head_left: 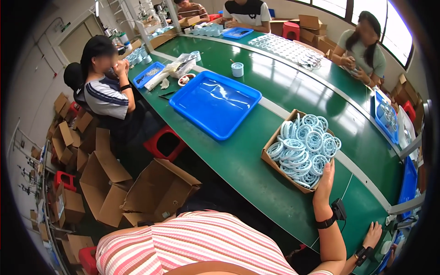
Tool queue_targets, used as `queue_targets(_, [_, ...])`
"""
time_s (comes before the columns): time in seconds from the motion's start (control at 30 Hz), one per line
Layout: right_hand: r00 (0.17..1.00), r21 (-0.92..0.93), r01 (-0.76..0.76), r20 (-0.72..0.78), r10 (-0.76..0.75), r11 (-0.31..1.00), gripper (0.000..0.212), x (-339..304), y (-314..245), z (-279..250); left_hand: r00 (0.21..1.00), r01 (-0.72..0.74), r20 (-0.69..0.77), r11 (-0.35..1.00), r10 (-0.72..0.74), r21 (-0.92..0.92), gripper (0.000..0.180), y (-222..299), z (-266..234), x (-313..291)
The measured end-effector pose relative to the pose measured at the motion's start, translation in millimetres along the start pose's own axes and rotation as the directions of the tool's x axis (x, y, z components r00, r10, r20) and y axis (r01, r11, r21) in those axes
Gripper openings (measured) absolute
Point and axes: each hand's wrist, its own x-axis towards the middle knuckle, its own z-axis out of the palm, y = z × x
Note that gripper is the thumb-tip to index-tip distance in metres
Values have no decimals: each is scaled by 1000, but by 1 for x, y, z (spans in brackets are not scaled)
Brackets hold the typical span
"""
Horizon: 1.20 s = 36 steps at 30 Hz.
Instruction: The person receives a tray of motor components and a box of plastic rings, then fits a ring onto each motor component by hand. After repeating this for several units, they place the completed motors back onto the tray and pass it to another worker.
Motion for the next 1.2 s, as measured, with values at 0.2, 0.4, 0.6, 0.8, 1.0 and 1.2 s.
queue_targets(0.2, [998,41,-17,59,14,999,62,-2,-4,-1,999,45,-21,995,-47,-91,85,-19,12,1])
queue_targets(0.4, [999,-17,-39,4,39,999,64,-4,-4,-4,998,35,-36,976,-44,-214,90,-50,25,13])
queue_targets(0.6, [995,1,-97,-13,97,995,66,0,3,-13,994,111,-1,991,-112,-78,94,-82,26,63])
queue_targets(0.8, [995,-56,-95,-44,93,994,67,2,-4,-5,998,68,-9,942,-69,330,74,-41,7,45])
queue_targets(1.0, [995,-51,-55,-84,51,997,61,6,8,-18,914,-302,118,455,389,838,45,31,8,15])
queue_targets(1.2, [1000,88,23,5,-24,996,59,6,6,-5,736,-579,422,170,529,797,35,168,12,-63])
